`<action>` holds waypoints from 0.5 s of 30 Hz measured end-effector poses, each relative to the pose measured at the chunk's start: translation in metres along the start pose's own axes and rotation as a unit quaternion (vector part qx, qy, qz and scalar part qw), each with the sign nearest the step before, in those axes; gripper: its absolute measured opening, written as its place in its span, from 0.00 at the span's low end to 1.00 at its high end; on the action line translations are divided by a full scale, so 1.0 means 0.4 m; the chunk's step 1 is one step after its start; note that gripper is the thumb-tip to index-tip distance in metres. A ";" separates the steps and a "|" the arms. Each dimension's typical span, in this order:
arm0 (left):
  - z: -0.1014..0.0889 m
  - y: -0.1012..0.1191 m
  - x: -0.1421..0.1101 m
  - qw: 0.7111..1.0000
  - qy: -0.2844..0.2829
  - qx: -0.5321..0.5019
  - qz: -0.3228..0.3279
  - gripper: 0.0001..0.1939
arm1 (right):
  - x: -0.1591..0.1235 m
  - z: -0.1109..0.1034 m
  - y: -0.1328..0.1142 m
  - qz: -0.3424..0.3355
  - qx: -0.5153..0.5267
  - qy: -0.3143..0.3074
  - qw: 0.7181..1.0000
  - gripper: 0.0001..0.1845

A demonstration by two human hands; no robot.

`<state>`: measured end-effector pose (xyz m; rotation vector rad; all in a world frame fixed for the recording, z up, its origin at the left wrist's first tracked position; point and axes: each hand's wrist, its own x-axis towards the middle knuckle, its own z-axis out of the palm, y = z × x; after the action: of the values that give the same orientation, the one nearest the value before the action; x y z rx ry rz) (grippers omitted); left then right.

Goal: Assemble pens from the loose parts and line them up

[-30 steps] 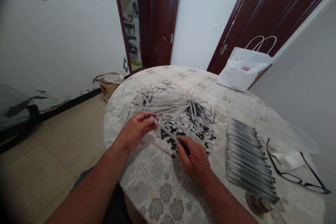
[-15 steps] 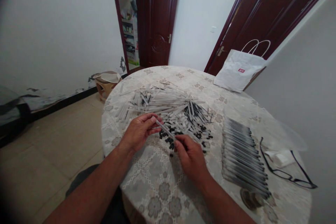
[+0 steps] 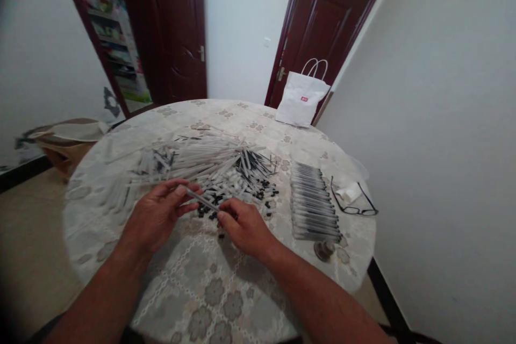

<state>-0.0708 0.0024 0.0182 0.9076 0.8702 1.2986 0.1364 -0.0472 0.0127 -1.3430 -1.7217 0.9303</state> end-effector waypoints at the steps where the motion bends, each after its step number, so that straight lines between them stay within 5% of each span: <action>1: -0.001 0.001 0.001 0.999 -0.024 0.024 -0.002 0.16 | 0.001 -0.011 -0.009 -0.037 -0.064 0.012 0.997 0.08; 9: 0.004 0.007 -0.015 0.963 -0.165 0.208 -0.033 0.16 | -0.034 -0.145 -0.065 -0.147 -0.327 -0.030 0.933 0.04; 15: -0.021 -0.014 0.002 0.981 -0.113 0.159 -0.024 0.18 | 0.003 -0.414 -0.009 -0.064 -0.476 0.003 0.877 0.10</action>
<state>-0.0761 0.0036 0.0097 1.2502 0.9282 1.0057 0.2813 -0.0310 0.0914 -1.7600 -2.3450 -0.0796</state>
